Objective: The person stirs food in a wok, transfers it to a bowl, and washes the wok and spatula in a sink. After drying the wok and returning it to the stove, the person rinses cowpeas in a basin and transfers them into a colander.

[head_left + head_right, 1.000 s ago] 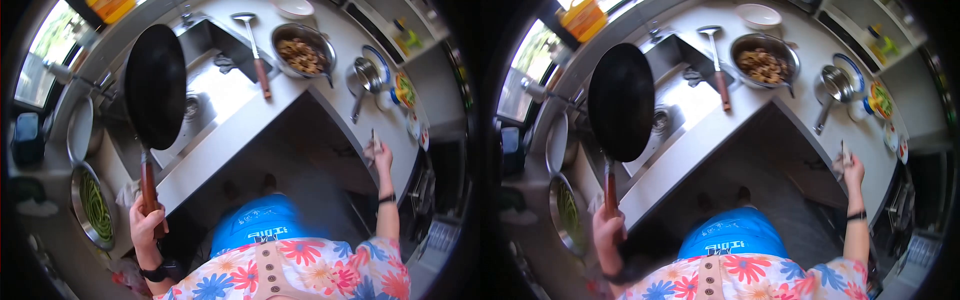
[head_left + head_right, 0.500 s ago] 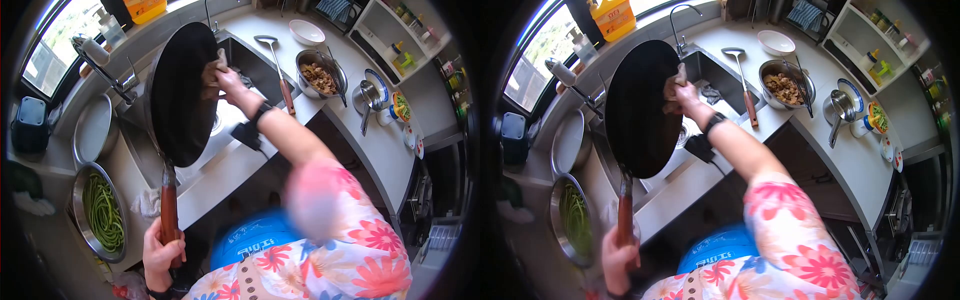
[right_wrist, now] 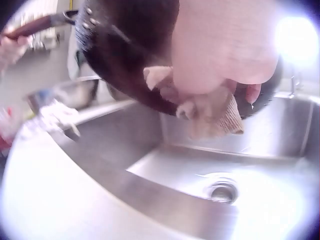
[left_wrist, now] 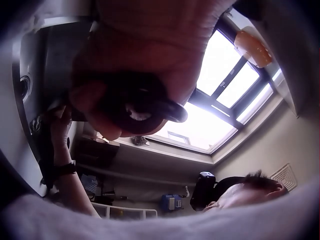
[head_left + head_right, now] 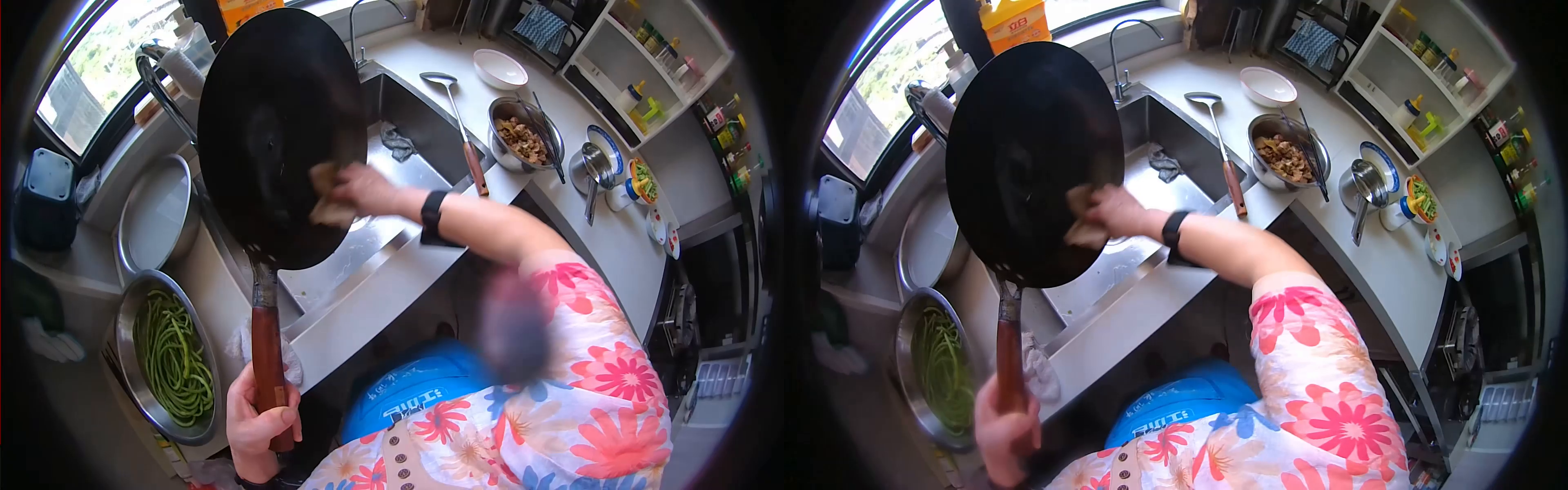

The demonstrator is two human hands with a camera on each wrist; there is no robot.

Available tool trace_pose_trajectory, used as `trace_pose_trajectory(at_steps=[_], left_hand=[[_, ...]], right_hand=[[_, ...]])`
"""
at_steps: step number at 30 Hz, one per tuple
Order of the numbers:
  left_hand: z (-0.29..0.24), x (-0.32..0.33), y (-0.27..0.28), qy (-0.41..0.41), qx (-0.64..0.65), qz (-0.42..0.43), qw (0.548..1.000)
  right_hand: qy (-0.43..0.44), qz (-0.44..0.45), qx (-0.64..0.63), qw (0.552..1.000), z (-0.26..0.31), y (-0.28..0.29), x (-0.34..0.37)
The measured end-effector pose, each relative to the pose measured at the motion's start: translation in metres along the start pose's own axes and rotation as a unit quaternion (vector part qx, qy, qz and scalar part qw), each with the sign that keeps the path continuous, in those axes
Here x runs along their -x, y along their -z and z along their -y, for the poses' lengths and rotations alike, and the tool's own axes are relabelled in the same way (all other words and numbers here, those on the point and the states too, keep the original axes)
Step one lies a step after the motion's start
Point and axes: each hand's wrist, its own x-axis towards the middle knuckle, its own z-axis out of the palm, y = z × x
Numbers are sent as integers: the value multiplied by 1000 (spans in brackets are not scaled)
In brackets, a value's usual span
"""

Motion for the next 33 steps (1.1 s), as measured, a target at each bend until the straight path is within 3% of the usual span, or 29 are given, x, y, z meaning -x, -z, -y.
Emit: trace_pose_trajectory(at_steps=[2, 4, 6, 7, 10, 11, 12, 13, 14, 15, 16, 18, 19, 21, 22, 24, 25, 26, 28, 31, 33], left_hand=[[-2, -1, 3, 3, 1, 2, 1000], [-4, -2, 1, 16, 18, 19, 1000], [-5, -3, -1, 24, 27, 31, 999], [-4, -4, -2, 30, 41, 39, 998], [-2, -10, 0, 25, 32, 54, 998], [0, -12, 2, 27, 34, 57, 997], [2, -14, 6, 19, 33, 53, 998], [4, -16, 10, 12, 32, 48, 998], [5, -17, 13, 15, 34, 50, 998], [6, -19, 15, 12, 48, 51, 997], [8, -21, 18, 8, 61, 51, 997], [14, -28, 26, 1, 77, 63, 995], [17, -31, 29, 2, 98, 75, 992], [22, -37, 34, 3, 124, 85, 989], [24, -40, 35, 5, 152, 102, 983], [28, -45, 34, 10, 181, 120, 976], [30, -47, 31, 11, 192, 123, 974], [34, -48, 28, 12, 202, 126, 971], [38, -50, 23, 17, 210, 142, 967], [42, -46, 7, 18, 200, 139, 970], [44, -41, -5, 9, 176, 130, 976]], right_hand=[[-45, -2, 217, 975, -44, 15, -5], [-156, -88, 213, 960, -63, 37, -26], [-307, -195, 85, 928, -55, 44, -50], [-331, -258, 39, 907, -47, 33, -59], [-212, -277, -135, 927, -6, -4, -62], [-194, -210, -194, 938, 17, -1, -50], [-217, -49, -306, 926, 33, 6, -36], [-265, 112, -411, 865, 59, 42, -16], [-193, 122, -350, 908, 60, 36, 4], [-164, 197, -286, 923, 54, 36, 21], [-180, 269, -296, 898, 53, 59, 40], [-263, 326, -277, 865, 42, 88, 89], [-313, 290, -298, 854, 38, 101, 122], [-490, 257, -336, 763, 45, 154, 169], [-514, 202, -316, 771, 36, 156, 209], [-582, 83, -353, 728, 27, 175, 281], [-597, 48, -322, 733, 20, 183, 315], [-637, -32, -369, 676, 29, 197, 327], [-672, -94, -344, 649, 22, 204, 367], [-673, -123, -321, 655, 22, 197, 398], [-607, -131, -334, 709, 23, 180, 398]])
